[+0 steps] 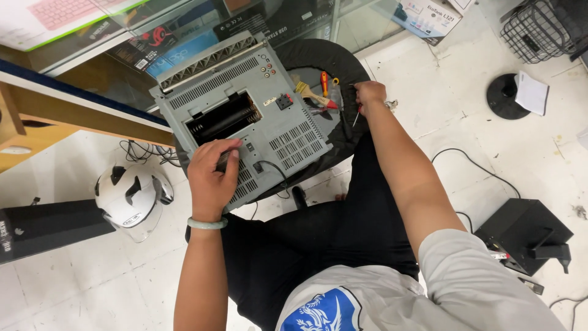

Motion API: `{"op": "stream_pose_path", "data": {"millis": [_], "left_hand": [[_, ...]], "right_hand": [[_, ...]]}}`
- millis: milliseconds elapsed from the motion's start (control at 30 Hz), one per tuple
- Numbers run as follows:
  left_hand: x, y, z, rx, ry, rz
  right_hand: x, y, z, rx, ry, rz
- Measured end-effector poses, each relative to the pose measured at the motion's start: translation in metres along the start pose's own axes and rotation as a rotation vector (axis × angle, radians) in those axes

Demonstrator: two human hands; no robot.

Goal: Cleaning an electronic device with a brush and unscrewing its back panel for disassembly.

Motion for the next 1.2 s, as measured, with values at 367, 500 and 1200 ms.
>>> {"op": "stream_pose_path", "data": {"millis": [367, 500, 1200], "left_hand": [[0.0, 0.001, -0.003, 0.031, -0.033, 0.037], [-0.001, 0.001, -0.003, 0.032, -0.045, 0.058], [-0.018, -0.027, -0.031, -0.12, -0.391, 0.577]], "right_hand": [[-0.002, 0.011, 0.011, -0.079, -0.124, 0.074], [-0.002, -0.001, 0.001, -0.126, -0.232, 0.12], [-0.033, -0.255, -0.085, -0.07, 0.14, -0.559]]}}
Point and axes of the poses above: each hand's wrist, its own y-axis towards the middle knuckle, its own x-axis out of the palm, z = x × y, the point moved 2 cm from there along y, towards the middle knuckle, and after that the axes turned 11 degrees about y, right-handed, at the moved point
